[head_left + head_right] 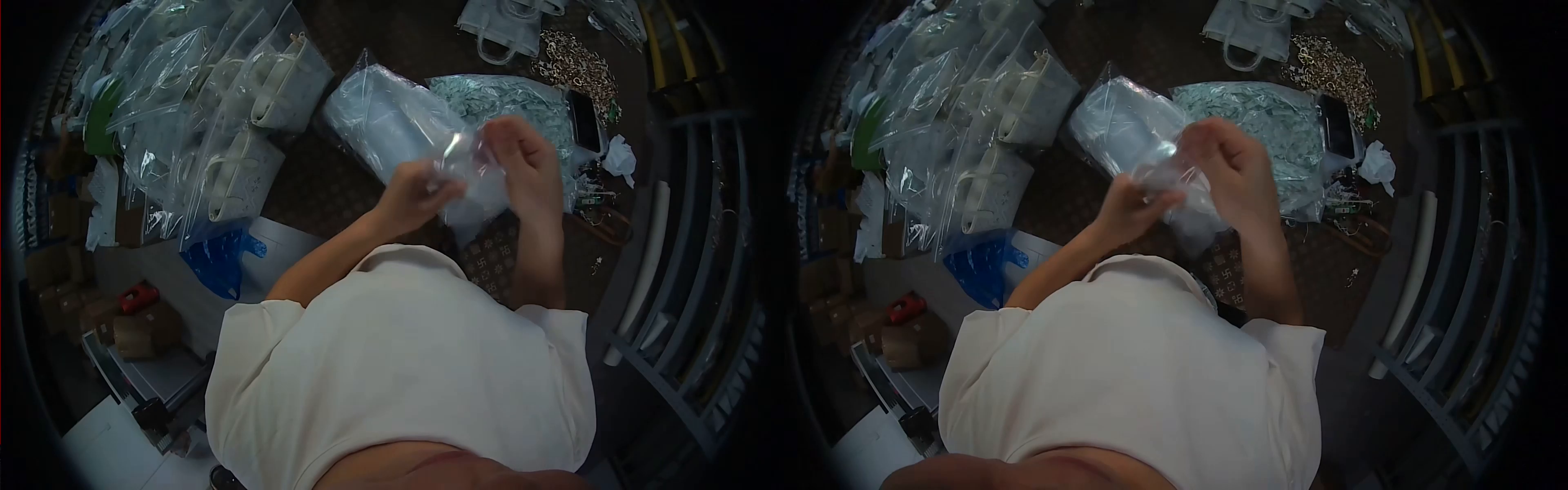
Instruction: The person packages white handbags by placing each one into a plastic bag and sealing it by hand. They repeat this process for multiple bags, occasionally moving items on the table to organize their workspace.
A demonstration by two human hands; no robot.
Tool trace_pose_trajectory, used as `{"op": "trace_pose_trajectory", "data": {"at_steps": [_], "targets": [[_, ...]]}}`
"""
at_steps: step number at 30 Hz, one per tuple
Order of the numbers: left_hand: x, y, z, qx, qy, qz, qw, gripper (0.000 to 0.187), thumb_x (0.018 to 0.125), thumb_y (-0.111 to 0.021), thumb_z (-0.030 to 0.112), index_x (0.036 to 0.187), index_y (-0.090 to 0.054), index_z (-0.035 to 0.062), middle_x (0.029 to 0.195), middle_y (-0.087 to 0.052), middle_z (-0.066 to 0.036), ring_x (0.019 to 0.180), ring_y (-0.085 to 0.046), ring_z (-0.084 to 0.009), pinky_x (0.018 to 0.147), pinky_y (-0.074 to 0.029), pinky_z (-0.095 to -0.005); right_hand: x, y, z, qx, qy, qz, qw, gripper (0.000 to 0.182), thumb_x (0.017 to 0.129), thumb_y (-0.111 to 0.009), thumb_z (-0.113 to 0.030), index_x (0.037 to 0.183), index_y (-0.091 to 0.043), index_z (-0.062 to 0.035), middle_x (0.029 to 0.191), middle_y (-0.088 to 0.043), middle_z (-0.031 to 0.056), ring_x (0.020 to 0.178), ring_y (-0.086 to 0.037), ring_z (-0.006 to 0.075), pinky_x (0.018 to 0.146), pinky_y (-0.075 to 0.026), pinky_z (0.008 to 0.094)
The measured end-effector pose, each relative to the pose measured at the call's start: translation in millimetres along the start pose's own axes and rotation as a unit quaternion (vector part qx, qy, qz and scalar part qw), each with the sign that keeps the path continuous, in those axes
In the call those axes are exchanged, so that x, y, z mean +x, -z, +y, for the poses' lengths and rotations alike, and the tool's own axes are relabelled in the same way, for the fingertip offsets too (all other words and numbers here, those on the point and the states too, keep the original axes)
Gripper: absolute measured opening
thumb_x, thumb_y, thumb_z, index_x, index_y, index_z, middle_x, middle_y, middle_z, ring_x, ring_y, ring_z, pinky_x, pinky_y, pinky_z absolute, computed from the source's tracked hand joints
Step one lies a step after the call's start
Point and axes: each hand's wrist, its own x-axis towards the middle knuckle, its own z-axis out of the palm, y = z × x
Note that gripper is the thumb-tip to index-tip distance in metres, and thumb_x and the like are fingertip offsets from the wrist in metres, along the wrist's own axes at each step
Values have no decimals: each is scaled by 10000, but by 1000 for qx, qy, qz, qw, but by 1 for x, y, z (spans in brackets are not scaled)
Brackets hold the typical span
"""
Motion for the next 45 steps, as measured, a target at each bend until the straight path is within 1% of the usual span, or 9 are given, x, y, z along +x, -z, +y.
{"op": "trace_pose_trajectory", "data": {"at_steps": [4, 9, 12, 17, 24, 26, 28, 33, 45], "targets": [[-14, 49, -10, -380, 65, 219, 896, 147, 873, -533, 71, 994, -580, 2, 830, -611, -53, 740, -602, -125, 636, -523, -291, -4, 38, -21, -105, 159, 214, 958, 346, 910, -494, -281, 1120, -538, -9, 987, -600, 94, 909, -563, 152, 779, -427, 258], [-30, 82, -21, -410, 32, 309, 858, 146, 875, -518, 49, 998, -578, 1, 898, -616, -68, 781, -606, -133, 663, -518, -271, -10, 26, 37, -42, 130, -5, 991, 525, 881, -537, -302, 1308, -362, -52, 1191, -507, 117, 1092, -490, 205, 896, -394, 345], [-39, 75, -17, -423, 26, 307, 852, 162, 871, -518, 49, 1010, -591, 6, 909, -626, -53, 789, -597, -110, 678, -485, -220, -19, -23, 70, -26, 50, -29, 998, 392, 863, -569, -198, 1200, -465, -28, 1050, -570, 96, 963, -557, 171, 786, -441, 272], [-51, 82, -27, -386, 41, 295, 873, 188, 855, -544, 57, 1033, -576, 2, 908, -625, -66, 808, -600, -130, 706, -494, -237, -15, -36, 92, 22, -47, 12, 999, 179, 857, -564, -126, 976, -594, 5, 789, -625, 41, 715, -595, 94, 619, -440, 195], [-58, 113, -49, -287, 154, 348, 879, 184, 851, -552, 62, 1029, -563, 16, 907, -597, -91, 745, -585, -145, 703, -479, -261, -10, -26, 92, -276, -135, -35, 951, 237, 814, -622, -229, 799, -641, 7, 664, -609, 16, 553, -558, 80, 482, -410, 211], [-64, 110, -69, 39, 54, 522, 851, 206, 846, -568, 74, 1044, -555, 15, 905, -590, -74, 748, -575, -135, 705, -466, -254, -10, -24, 101, -262, -127, -14, 957, 261, 806, -633, -250, 788, -644, 10, 654, -606, 17, 538, -554, 82, 471, -411, 213], [-65, 95, -27, 82, 23, 460, 884, 226, 835, -587, 81, 1046, -556, 8, 891, -588, -66, 737, -571, -132, 694, -465, -255, -10, -23, 105, -25, -224, 5, 974, 238, 806, -631, -229, 791, -642, 8, 653, -603, 20, 556, -557, 81, 483, -417, 206], [-53, 30, -4, 197, -77, 158, 964, 218, 788, -638, 44, 994, -593, -10, 887, -607, -74, 727, -584, -116, 619, -477, -244, -10, -45, 108, 64, -186, -38, 980, 209, 806, -633, -209, 788, -631, 0, 652, -601, 16, 556, -537, 62, 475, -402, 194], [-46, 26, -44, -267, 167, 143, 938, 167, 761, -596, -55, 923, -629, -36, 823, -650, -82, 714, -614, -115, 644, -502, -228, -5, -51, 100, -95, -54, -97, 989, 200, 761, -690, -183, 702, -593, -18, 610, -574, 18, 542, -491, 54, 462, -384, 223]]}}
